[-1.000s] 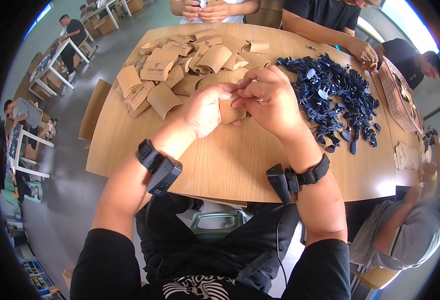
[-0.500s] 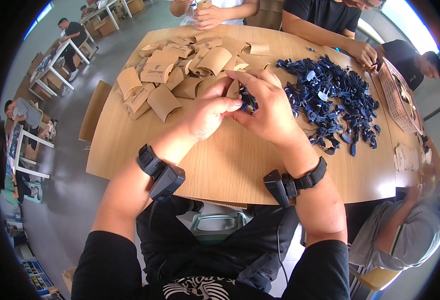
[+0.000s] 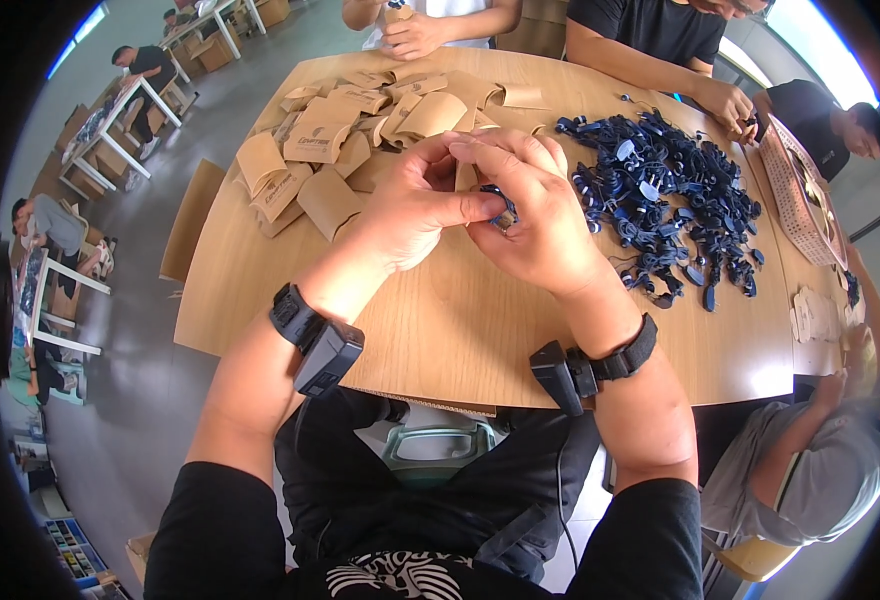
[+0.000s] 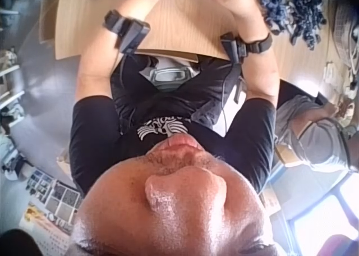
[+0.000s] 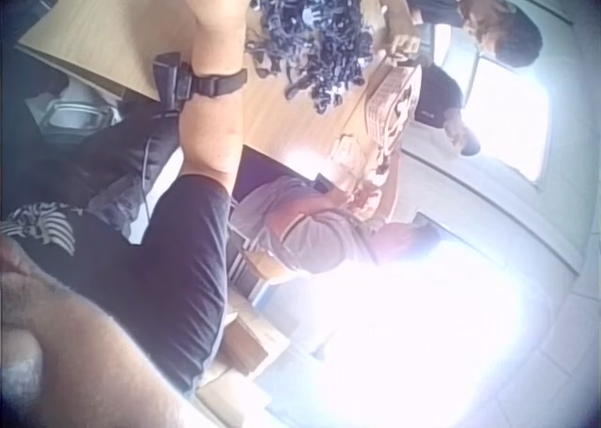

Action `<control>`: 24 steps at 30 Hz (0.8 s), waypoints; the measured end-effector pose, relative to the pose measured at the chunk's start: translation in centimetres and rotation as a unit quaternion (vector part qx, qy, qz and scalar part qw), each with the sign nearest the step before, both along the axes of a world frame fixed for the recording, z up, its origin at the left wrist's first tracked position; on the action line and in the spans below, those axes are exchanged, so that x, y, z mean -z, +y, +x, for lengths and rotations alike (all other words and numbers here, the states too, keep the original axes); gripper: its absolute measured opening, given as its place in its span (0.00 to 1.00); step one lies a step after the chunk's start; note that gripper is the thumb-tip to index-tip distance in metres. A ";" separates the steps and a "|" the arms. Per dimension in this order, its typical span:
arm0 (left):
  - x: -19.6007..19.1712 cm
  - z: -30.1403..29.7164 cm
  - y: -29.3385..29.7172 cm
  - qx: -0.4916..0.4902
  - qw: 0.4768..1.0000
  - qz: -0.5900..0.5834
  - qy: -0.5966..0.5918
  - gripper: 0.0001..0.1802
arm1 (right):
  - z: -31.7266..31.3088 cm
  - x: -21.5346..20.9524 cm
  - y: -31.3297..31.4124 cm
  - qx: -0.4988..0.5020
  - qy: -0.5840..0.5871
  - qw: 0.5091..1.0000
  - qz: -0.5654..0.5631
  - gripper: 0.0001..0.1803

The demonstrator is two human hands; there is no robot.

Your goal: The recorder is packing small blue objects into small cardboard envelopes while seated at a table with other workers.

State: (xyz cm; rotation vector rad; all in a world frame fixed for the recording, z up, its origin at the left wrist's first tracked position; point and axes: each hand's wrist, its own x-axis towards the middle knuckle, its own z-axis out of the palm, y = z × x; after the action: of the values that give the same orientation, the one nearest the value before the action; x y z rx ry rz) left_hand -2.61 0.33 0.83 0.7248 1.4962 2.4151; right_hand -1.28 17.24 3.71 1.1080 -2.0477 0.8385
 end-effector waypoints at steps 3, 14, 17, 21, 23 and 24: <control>0.2 -0.1 0.2 -0.019 0.999 -0.012 0.031 0.26 | 0.0 0.1 0.0 0.001 -0.012 1.000 -0.002 0.33; -0.6 -1.0 -2.1 -0.037 0.979 0.127 -0.153 0.15 | -2.0 1.4 2.7 -0.110 -0.198 0.951 -0.211 0.16; -0.8 -1.0 -2.7 -0.089 0.978 0.117 -0.151 0.12 | -2.2 1.4 2.9 -0.078 -0.226 0.942 -0.236 0.16; -3.0 0.7 -3.3 -0.017 0.982 0.135 -0.133 0.17 | -3.1 2.1 3.3 -0.022 -0.239 0.942 -0.237 0.19; -4.2 3.0 -3.4 0.023 0.981 0.142 -0.129 0.21 | -3.3 2.0 3.5 0.019 -0.250 0.952 -0.175 0.19; -4.3 4.1 -3.2 0.079 0.984 0.127 -0.101 0.24 | -3.1 1.7 3.8 0.049 -0.258 0.953 -0.153 0.17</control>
State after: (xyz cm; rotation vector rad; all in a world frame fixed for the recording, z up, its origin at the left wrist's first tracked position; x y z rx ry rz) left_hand 1.49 -2.86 5.10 0.5983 1.0284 2.4942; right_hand -4.43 21.08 2.06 0.6522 -2.2504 1.4550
